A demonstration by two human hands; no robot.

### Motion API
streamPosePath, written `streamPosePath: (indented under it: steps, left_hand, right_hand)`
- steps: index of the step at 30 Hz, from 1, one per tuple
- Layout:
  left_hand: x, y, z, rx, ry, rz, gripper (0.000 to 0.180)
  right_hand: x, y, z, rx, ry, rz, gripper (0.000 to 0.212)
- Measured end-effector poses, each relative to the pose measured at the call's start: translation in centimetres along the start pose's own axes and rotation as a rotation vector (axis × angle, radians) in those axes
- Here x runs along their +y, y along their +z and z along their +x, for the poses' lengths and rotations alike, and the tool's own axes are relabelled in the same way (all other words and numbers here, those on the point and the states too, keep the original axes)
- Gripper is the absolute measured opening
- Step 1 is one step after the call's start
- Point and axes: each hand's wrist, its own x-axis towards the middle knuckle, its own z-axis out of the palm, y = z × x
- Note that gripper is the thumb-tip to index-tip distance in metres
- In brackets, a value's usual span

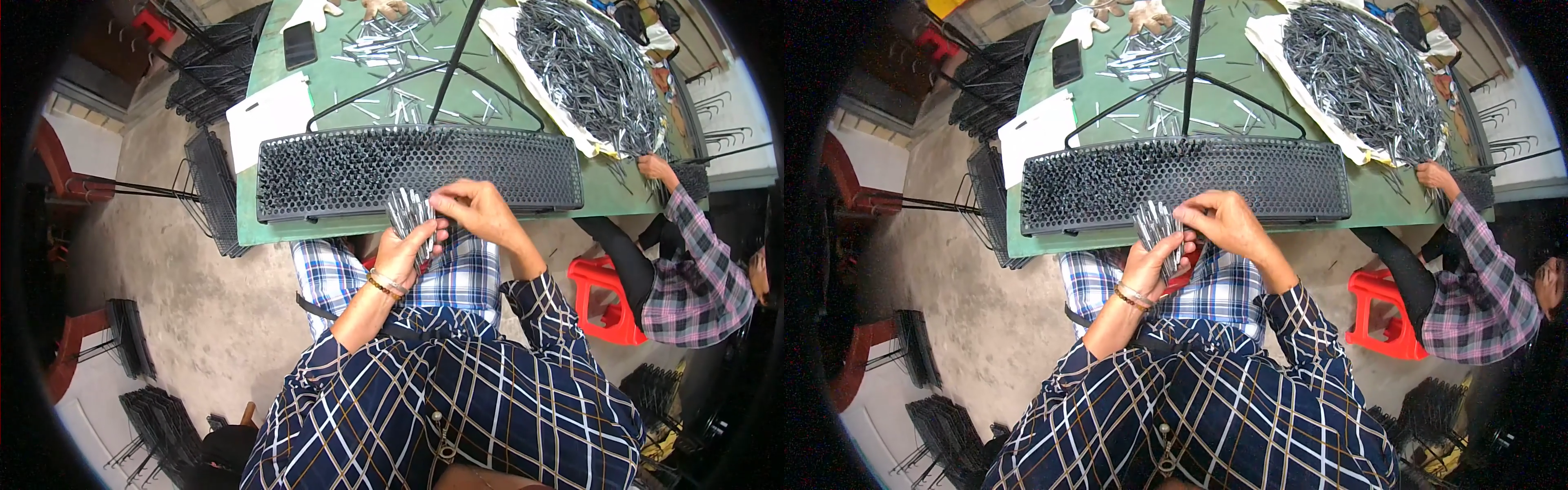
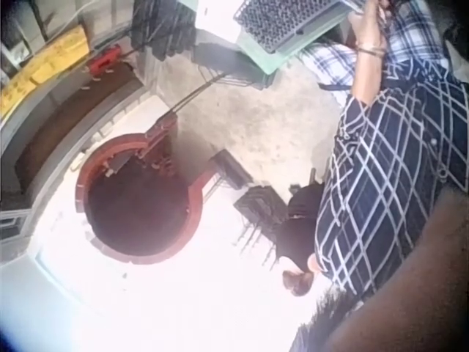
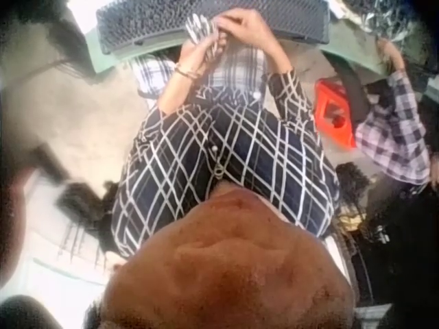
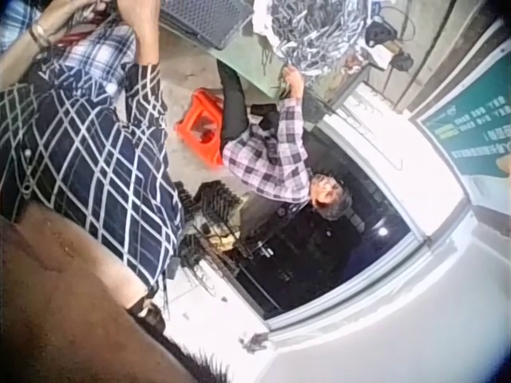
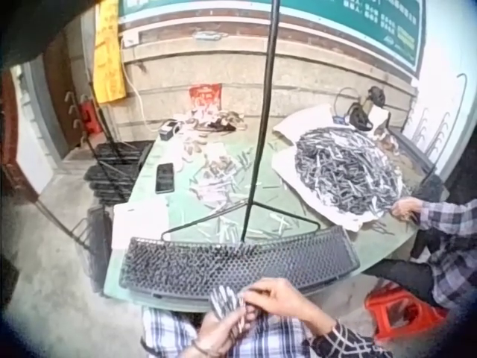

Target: Assembling a metal mesh by manually inserting small metal rods into a perforated frame.

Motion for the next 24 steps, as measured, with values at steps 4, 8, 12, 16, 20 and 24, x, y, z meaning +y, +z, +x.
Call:
streamPosePath:
  steps: [4,8,12,16,20,24]
  left_hand:
    - [0.0,0.6,-0.2,-0.04,0.028,0.013,0.02]
    - [0.2,0.8,-0.5,0.01,-0.029,-0.002,0.019]
    - [-0.2,-0.2,0.2,0.036,-0.022,-0.026,0.018]
    - [-0.3,-0.5,0.8,0.008,-0.072,0.005,0.018]
    - [-0.2,-0.3,0.5,0.001,-0.079,-0.001,0.017]
    - [-0.3,-0.8,0.6,-0.018,-0.074,-0.017,0.017]
  right_hand:
    - [0.4,0.3,-0.8,-0.013,0.215,0.338,0.021]
    - [-0.1,-0.5,-0.5,0.025,0.255,0.345,0.017]
    - [-0.9,-0.8,1.1,0.257,0.058,0.28,0.017]
    - [-1.2,0.2,3.9,0.352,-0.101,0.198,0.017]
    - [0.4,1.2,6.3,0.424,-0.297,0.044,0.014]
    - [0.3,1.7,6.8,0.461,-0.375,-0.167,0.012]
